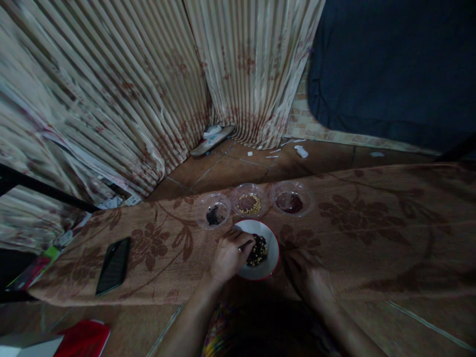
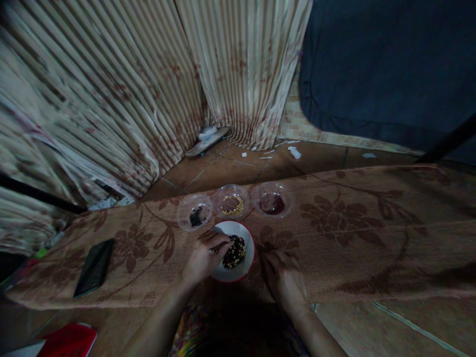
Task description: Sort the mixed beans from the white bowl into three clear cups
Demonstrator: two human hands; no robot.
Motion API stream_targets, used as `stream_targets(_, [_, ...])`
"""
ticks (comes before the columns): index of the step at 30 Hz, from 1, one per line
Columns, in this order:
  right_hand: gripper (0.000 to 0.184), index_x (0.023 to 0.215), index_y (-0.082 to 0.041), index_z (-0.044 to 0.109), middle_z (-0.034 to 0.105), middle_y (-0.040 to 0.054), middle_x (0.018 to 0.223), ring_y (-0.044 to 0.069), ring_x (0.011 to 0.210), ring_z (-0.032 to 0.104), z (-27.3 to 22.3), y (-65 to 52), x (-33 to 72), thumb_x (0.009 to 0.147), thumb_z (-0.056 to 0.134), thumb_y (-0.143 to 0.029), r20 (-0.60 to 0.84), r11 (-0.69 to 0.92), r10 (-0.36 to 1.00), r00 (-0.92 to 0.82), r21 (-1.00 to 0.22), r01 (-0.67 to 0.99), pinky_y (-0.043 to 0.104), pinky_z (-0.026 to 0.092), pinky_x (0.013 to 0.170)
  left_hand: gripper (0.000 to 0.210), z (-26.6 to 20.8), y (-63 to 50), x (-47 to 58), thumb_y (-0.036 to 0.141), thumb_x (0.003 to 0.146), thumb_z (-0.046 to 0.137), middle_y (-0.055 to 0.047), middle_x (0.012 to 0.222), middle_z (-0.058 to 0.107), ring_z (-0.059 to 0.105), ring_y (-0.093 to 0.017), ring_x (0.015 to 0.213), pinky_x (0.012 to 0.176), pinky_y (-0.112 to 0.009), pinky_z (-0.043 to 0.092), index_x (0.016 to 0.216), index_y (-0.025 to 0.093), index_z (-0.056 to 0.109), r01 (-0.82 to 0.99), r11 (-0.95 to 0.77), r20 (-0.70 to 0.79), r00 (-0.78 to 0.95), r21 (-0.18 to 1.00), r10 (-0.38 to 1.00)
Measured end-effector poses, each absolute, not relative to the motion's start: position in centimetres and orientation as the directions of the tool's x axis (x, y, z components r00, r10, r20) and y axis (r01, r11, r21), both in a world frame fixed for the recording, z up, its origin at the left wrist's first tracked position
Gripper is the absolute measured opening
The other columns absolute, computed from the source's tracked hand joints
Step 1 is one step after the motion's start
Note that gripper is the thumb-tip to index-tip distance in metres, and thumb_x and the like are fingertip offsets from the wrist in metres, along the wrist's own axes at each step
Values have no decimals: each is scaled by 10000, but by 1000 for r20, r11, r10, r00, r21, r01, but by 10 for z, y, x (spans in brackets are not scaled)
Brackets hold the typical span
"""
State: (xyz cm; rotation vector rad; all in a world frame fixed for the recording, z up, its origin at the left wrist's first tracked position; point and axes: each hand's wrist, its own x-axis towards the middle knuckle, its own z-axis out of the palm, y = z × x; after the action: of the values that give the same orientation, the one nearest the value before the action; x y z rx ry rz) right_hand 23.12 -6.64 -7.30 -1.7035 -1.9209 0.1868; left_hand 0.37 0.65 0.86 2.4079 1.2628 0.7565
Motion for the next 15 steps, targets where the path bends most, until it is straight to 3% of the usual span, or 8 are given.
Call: stream_targets(15, [307,965,-226,712,707,63,948,184,825,635,-69,-66,230,994,428,-339,337,210,940,-45,-468,858,295,446,758,63,9,6,3,177,859,659,-10,838,738,677,-162,816,776,-291,521,823,218,690,644,-499,339,366,580,867])
